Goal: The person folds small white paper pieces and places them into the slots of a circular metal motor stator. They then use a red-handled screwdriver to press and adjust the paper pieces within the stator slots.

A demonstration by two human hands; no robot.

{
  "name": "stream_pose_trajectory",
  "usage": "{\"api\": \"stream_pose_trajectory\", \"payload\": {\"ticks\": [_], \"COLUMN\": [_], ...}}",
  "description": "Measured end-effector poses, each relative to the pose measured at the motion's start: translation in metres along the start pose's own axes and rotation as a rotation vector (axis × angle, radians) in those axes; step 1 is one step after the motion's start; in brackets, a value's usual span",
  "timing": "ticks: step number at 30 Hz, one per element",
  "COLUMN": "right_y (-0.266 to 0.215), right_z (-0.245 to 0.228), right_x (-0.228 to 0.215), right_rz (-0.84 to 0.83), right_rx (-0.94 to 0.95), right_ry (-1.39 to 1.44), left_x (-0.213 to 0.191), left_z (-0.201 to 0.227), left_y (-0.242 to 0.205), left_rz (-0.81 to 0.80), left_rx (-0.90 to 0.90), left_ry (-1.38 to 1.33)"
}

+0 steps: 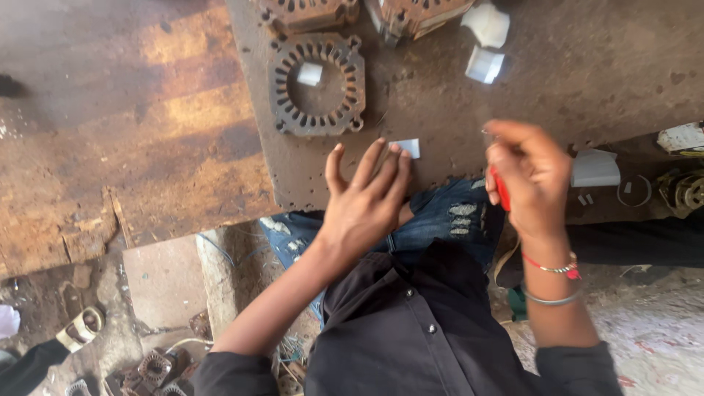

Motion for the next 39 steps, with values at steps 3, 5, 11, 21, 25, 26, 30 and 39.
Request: {"api": "stream_pose_trajectory", "payload": {"ticks": [3, 5, 11, 21, 25, 26, 30, 39], "right_y": [-0.007, -0.012, -0.014, -0.014, -0.012, -0.012, -0.012, -0.015], "right_z": [-0.032, -0.041, -0.038, -0.03, -0.04, -0.039, -0.038, -0.041], "right_x": [0.026, 0.044, 0.068, 0.086, 0.079, 0.078, 0.077, 0.077], "right_rz": [-0.101, -0.131, -0.235, -0.362, -0.279, -0.276, -0.242, -0.198], "right_rx": [-0.234, -0.381, -0.567, -0.654, -0.608, -0.589, -0.556, -0.582], "right_ry": [-0.543, -0.749, -0.959, -1.241, -1.097, -1.097, -1.085, -1.047], "left_x": [-0.001, -0.002, -0.014, -0.014, -0.018, -0.021, -0.021, -0.022], "left_z": [-0.008, -0.004, -0.007, -0.011, -0.004, 0.0, 0.008, -0.013], "left_y": [-0.014, -0.014, -0.006, -0.002, -0.012, -0.018, -0.019, -0.001], "left_rz": [0.057, 0.088, 0.091, 0.082, 0.13, 0.16, 0.225, 0.286], "left_rx": [0.059, 0.114, 0.05, -0.025, 0.054, 0.14, 0.164, -0.194], "left_ry": [-0.053, 0.011, -0.022, -0.043, -0.024, 0.029, -0.056, -0.052]}}
Point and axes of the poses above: each hand's wrist, its own y-axis towards the middle knuckle, its own x-axis out of the palm, z = x × y, the point moved 9 cm from there along y, towards the middle knuckle, and after that the axes turned 7 degrees about x, right-handed, at the moved point
